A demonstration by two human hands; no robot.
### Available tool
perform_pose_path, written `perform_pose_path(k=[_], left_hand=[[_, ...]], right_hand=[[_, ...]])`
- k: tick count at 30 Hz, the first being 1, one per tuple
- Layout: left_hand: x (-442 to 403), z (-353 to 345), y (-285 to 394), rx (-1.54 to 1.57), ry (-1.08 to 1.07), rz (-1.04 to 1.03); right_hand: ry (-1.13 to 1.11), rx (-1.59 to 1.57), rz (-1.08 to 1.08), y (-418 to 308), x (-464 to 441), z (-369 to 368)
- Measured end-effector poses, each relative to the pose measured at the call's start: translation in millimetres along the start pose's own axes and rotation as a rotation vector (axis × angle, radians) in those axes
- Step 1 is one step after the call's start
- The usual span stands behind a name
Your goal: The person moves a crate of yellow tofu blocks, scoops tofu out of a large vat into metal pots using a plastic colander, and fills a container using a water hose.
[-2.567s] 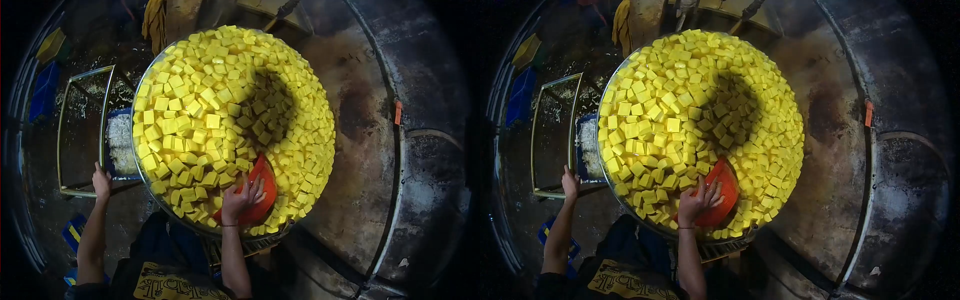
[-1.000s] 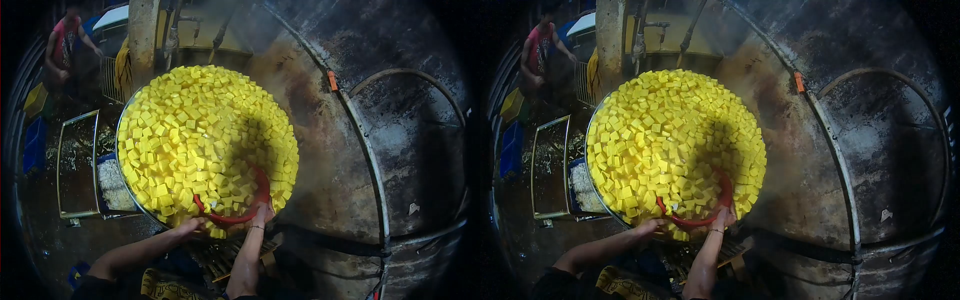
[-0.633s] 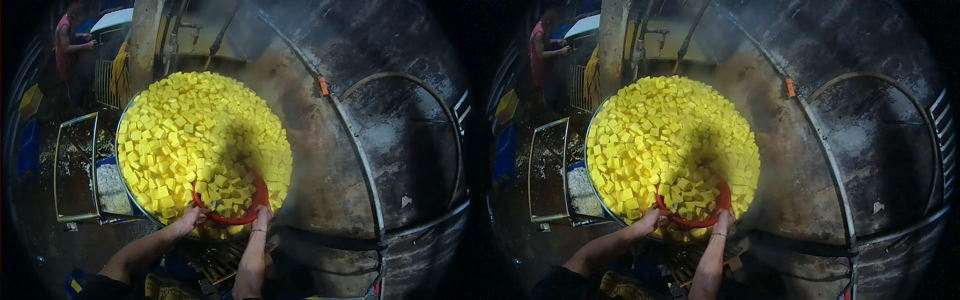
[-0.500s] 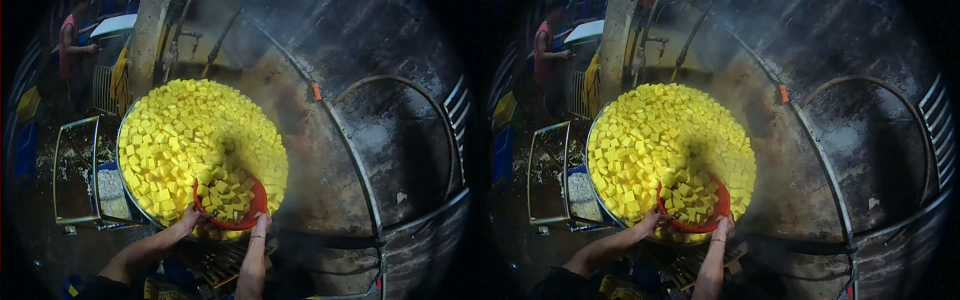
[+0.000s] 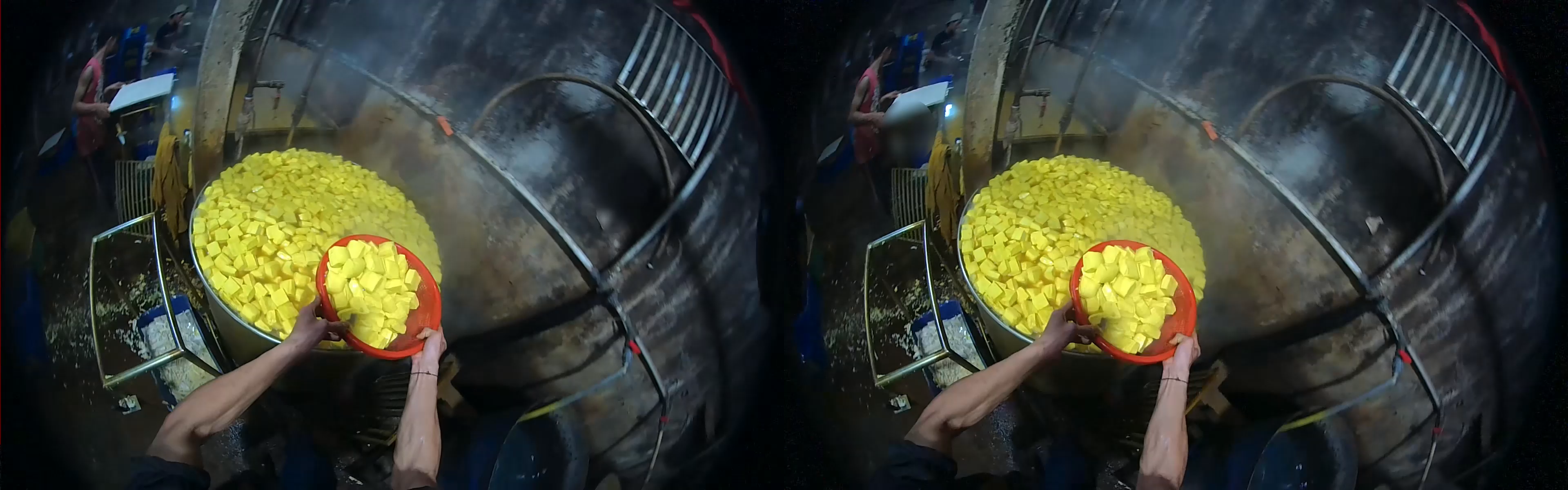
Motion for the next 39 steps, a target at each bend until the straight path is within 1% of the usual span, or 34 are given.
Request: perform_pose_path(k=[1,3,5,7,8,11,12,13,16,18,19,21,23,24,25,26,27,29,30,31,33,35,36,37,38,39], left_hand=[[13,-6,6,-0.009,-0.023,0.002],[41,-25,20,-0.003,-0.088,-0.102],[69,-48,25,-0.018,-0.142,-0.079],[109,-80,49,-0.06,-0.177,-0.055],[118,-93,46,-0.056,-0.2,-0.08],[162,-151,42,-0.017,-0.278,0.012],[177,-172,45,-0.103,-0.308,0.04],[185,-193,33,-0.111,-0.365,0.074],[217,-271,1,0.094,-0.61,0.146],[239,-326,-23,0.099,-0.661,0.227],[250,-353,-35,0.099,-0.674,0.266],[263,-403,-70,0.134,-0.682,0.323],[280,-452,-116,0.006,-0.756,0.551],[281,-472,-143,0.005,-0.754,0.559],[286,-488,-185,0.056,-0.745,0.803],[292,-503,-227,0.108,-0.727,1.043],[285,-513,-274,0.101,-0.717,1.043],[298,-536,-352,0.357,-0.918,1.205],[309,-553,-377,0.361,-0.663,1.227],[314,-565,-365,0.361,-0.643,1.227],[334,-576,-291,0.182,-0.775,1.224],[345,-597,-290,0.085,-0.833,1.234],[338,-607,-305,-0.264,-0.932,0.778],[339,-618,-307,-0.572,-1.067,0.317],[342,-627,-307,-0.919,-1.036,-0.169],[348,-635,-330,-0.899,-1.051,-0.245]], right_hand=[[0.018,-0.011,0.014,-11,14,4],[0.035,-0.052,0.03,-36,42,20],[0.062,-0.059,0.066,-66,72,46],[0.028,-0.013,0.139,-105,102,71],[0.059,0.013,0.153,-127,120,87],[0.158,0.056,0.262,-200,181,135],[0.185,0.082,0.297,-224,201,156],[0.232,0.119,0.343,-243,218,177],[0.36,0.182,0.46,-316,272,237],[0.44,0.198,0.507,-352,294,301],[0.443,0.241,0.525,-368,304,322],[0.59,0.254,0.516,-388,316,369],[0.638,0.27,0.523,-400,316,434],[0.66,0.376,0.489,-400,313,470],[0.68,0.481,0.454,-402,310,502],[0.749,0.469,0.458,-399,303,523],[0.758,0.46,0.416,-389,291,546],[0.735,0.418,0.339,-372,276,588],[0.778,0.408,0.297,-364,269,607],[0.819,0.397,0.253,-352,262,627],[0.836,0.332,0.247,-322,248,678],[0.816,0.387,0.32,-298,231,707],[0.821,0.637,0.211,-306,232,687],[0.825,0.8,0.181,-307,230,673],[0.846,0.945,0.123,-307,229,664],[0.858,1.091,0.069,-307,224,659]])
Point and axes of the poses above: each hand's wrist, its own x-axis away from the middle knuckle, its own z-axis out of the back of the hand, y = z × x, the point moved 5 cm from there along -x, towards the middle knuckle, and after that the axes turned 4 degrees about x, right-handed, at the moved point
